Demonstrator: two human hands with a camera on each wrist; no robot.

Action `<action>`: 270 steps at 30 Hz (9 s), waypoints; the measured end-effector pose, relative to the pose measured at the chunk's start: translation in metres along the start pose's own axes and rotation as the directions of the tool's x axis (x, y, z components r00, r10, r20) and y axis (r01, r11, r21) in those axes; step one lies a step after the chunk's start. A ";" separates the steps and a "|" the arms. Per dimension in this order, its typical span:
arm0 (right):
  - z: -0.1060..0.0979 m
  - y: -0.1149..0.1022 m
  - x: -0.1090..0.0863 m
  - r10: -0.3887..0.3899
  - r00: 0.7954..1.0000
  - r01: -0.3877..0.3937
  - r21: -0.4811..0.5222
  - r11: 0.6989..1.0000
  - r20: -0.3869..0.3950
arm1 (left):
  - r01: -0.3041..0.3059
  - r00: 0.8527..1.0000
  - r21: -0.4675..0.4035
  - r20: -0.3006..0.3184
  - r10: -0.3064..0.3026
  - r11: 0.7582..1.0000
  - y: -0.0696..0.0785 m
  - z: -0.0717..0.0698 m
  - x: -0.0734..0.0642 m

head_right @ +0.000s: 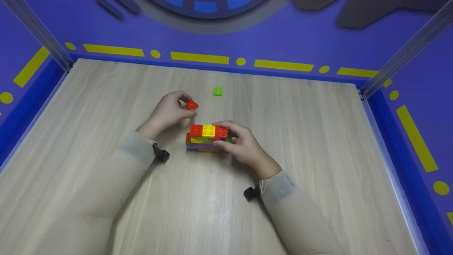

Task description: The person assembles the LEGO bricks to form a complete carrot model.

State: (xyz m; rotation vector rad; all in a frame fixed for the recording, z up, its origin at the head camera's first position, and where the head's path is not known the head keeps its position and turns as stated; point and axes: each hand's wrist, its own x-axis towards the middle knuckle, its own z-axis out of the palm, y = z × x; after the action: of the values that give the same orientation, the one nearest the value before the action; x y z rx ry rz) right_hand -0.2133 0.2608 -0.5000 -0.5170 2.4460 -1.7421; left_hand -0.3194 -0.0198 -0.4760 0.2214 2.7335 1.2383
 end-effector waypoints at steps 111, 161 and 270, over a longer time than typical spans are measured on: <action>-0.027 0.008 0.074 0.310 0.949 -0.293 0.189 0.937 -0.064 | -0.218 0.826 -0.366 0.425 0.370 0.905 -0.011 0.010 -0.042; -0.038 0.008 0.134 0.315 0.948 -0.225 -0.599 0.769 0.049 | -0.199 0.824 -0.348 0.446 0.349 0.916 -0.010 0.006 -0.041; -0.052 0.002 0.033 0.166 0.917 -0.095 -0.208 0.974 0.362 | -0.205 0.809 -0.386 0.451 0.377 0.900 -0.012 0.010 -0.042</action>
State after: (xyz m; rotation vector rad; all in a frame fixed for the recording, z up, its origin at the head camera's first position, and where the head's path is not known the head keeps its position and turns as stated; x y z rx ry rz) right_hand -0.2584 0.2974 -0.4807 -0.6233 2.3123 -1.2317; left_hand -0.2771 -0.0284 -0.4894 0.8392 2.0509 1.4190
